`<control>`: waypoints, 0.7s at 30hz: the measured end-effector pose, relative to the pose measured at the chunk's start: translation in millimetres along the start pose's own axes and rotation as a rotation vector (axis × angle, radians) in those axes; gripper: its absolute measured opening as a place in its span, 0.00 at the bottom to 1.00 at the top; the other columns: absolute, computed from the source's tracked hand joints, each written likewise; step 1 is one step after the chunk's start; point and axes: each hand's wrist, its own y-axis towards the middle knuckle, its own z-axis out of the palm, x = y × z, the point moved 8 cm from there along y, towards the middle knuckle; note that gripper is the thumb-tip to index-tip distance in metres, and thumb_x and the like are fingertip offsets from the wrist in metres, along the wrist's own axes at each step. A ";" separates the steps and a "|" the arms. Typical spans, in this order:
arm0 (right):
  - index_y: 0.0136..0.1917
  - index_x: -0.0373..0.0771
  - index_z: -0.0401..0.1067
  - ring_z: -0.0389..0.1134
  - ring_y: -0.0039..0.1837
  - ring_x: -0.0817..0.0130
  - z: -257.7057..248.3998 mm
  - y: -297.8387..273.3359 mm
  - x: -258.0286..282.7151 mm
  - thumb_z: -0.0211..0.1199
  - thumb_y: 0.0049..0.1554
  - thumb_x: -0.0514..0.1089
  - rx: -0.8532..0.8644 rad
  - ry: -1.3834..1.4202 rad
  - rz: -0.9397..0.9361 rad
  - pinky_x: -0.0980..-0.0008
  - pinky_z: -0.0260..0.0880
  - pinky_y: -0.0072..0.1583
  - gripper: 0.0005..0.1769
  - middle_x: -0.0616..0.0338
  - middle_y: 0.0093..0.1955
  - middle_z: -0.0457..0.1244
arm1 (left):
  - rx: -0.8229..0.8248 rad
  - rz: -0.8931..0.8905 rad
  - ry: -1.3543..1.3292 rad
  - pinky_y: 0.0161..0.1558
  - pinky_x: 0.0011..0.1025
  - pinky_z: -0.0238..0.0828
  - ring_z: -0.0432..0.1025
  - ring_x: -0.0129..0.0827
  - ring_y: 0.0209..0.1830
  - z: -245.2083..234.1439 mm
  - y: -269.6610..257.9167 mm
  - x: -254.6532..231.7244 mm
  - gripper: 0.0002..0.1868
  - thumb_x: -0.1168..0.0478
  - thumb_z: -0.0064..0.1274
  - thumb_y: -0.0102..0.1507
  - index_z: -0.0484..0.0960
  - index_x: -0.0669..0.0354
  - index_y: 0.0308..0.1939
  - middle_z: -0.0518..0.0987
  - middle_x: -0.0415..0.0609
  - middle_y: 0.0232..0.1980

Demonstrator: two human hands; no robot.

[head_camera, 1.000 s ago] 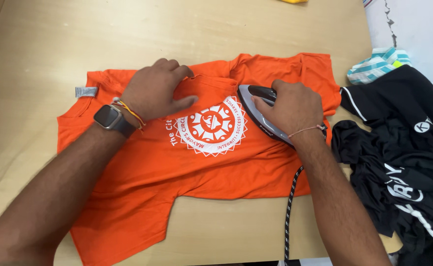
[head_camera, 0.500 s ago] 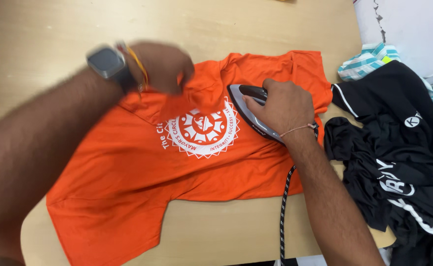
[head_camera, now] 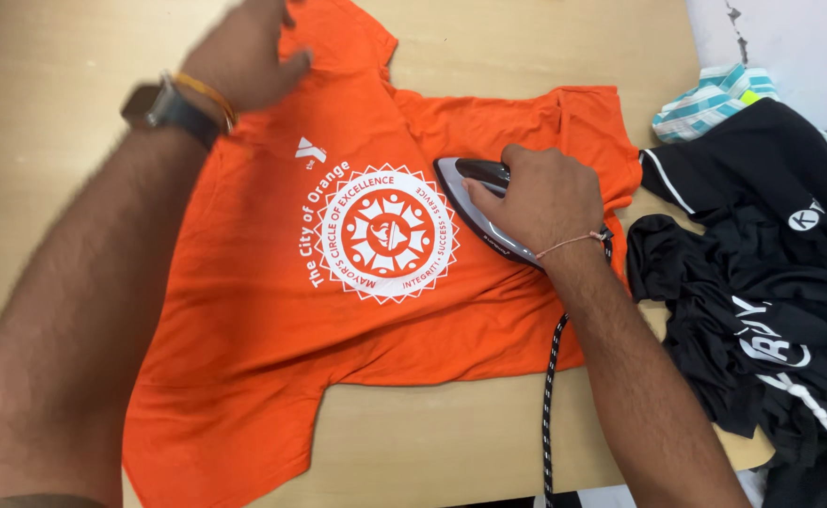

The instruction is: The person irons a yellow t-shirt on a table, then sets it aside. The person then irons an orange t-shirt, smoothing the fabric and moving the iron over the front and sleeves.

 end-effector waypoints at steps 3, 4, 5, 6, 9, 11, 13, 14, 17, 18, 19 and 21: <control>0.47 0.41 0.79 0.73 0.41 0.52 2.7 0.6 -0.4 0.66 0.54 0.69 0.050 0.038 0.038 0.52 0.72 0.43 0.29 0.51 0.37 0.71 | 0.076 -0.040 0.082 0.61 0.58 0.62 0.64 0.60 0.68 28.7 -61.2 -6.3 0.43 0.42 0.56 0.62 0.63 0.63 0.75 0.71 0.66 0.67; 0.47 0.41 0.79 0.73 0.41 0.52 2.1 1.2 0.4 0.66 0.53 0.69 0.048 0.027 0.033 0.51 0.72 0.43 0.29 0.51 0.37 0.70 | 0.109 -0.064 0.134 0.61 0.61 0.57 0.59 0.61 0.71 33.6 -77.1 -8.0 0.47 0.41 0.56 0.61 0.60 0.64 0.76 0.68 0.67 0.70; 0.47 0.41 0.79 0.73 0.41 0.52 1.5 1.3 0.1 0.66 0.53 0.70 0.044 0.017 0.033 0.51 0.72 0.43 0.29 0.50 0.37 0.70 | 0.082 -0.073 0.161 0.64 0.61 0.52 0.56 0.61 0.73 29.9 -88.7 -10.4 0.46 0.39 0.54 0.63 0.60 0.64 0.76 0.65 0.68 0.73; 0.47 0.41 0.79 0.73 0.41 0.52 1.4 1.6 -0.4 0.66 0.53 0.70 0.041 0.006 0.034 0.51 0.72 0.43 0.29 0.50 0.37 0.70 | 0.055 -0.082 0.187 0.67 0.61 0.47 0.53 0.60 0.76 22.3 -99.5 -12.4 0.45 0.38 0.53 0.65 0.61 0.65 0.76 0.62 0.68 0.75; 0.45 0.40 0.79 0.73 0.42 0.52 1.7 1.3 -2.3 0.66 0.53 0.70 0.014 -0.002 0.016 0.52 0.72 0.43 0.30 0.50 0.37 0.70 | -0.023 -0.155 0.262 0.75 0.59 0.40 0.49 0.60 0.81 1.1 -119.9 -22.2 0.44 0.37 0.48 0.70 0.61 0.67 0.78 0.60 0.68 0.79; 0.46 0.42 0.79 0.73 0.42 0.51 3.9 1.8 -2.2 0.67 0.53 0.70 0.013 0.012 0.017 0.51 0.72 0.43 0.29 0.50 0.37 0.70 | -0.026 -0.187 0.296 0.76 0.59 0.38 0.49 0.58 0.81 -8.2 -136.6 -32.8 0.43 0.37 0.46 0.70 0.61 0.67 0.78 0.60 0.67 0.79; 0.46 0.42 0.79 0.73 0.42 0.50 5.0 2.7 -1.5 0.67 0.52 0.69 -0.001 0.020 0.007 0.50 0.72 0.43 0.28 0.50 0.37 0.70 | 0.022 -0.174 0.308 0.74 0.60 0.39 0.50 0.56 0.80 -2.8 -152.1 -49.7 0.43 0.38 0.47 0.68 0.61 0.66 0.77 0.61 0.65 0.78; 0.45 0.42 0.79 0.73 0.42 0.50 4.6 3.7 -1.6 0.67 0.52 0.69 -0.013 0.019 -0.002 0.50 0.72 0.44 0.28 0.50 0.37 0.70 | -0.002 -0.164 0.305 0.74 0.60 0.40 0.51 0.57 0.80 -4.2 -160.5 -57.4 0.44 0.38 0.47 0.68 0.62 0.67 0.76 0.62 0.66 0.78; 0.44 0.42 0.79 0.72 0.42 0.49 0.9 6.9 -1.9 0.68 0.53 0.70 -0.039 0.009 -0.023 0.50 0.71 0.44 0.28 0.49 0.37 0.70 | -0.072 -0.153 0.269 0.74 0.59 0.43 0.52 0.59 0.80 -7.1 -176.2 -71.6 0.45 0.37 0.49 0.67 0.61 0.72 0.75 0.62 0.68 0.77; 0.44 0.42 0.79 0.72 0.43 0.49 -1.8 9.1 -0.4 0.68 0.53 0.70 -0.047 0.006 -0.034 0.50 0.71 0.44 0.28 0.49 0.37 0.70 | -0.099 -0.166 0.246 0.74 0.58 0.44 0.52 0.60 0.79 -8.6 -179.1 -72.7 0.46 0.38 0.50 0.67 0.60 0.74 0.74 0.61 0.70 0.77; 0.44 0.41 0.79 0.72 0.42 0.50 -1.0 11.5 -0.2 0.68 0.52 0.70 -0.016 0.041 -0.021 0.50 0.71 0.44 0.29 0.49 0.37 0.70 | -0.122 -0.183 0.226 0.74 0.58 0.44 0.52 0.62 0.79 -11.3 -183.1 -71.9 0.47 0.39 0.51 0.67 0.59 0.76 0.74 0.61 0.71 0.77; 0.44 0.40 0.79 0.72 0.42 0.51 0.0 16.5 3.4 0.69 0.51 0.70 0.048 0.117 0.005 0.51 0.71 0.44 0.30 0.49 0.36 0.69 | -0.169 -0.188 0.169 0.76 0.56 0.45 0.52 0.61 0.80 -14.5 -186.0 -70.8 0.46 0.41 0.53 0.67 0.59 0.75 0.76 0.61 0.70 0.77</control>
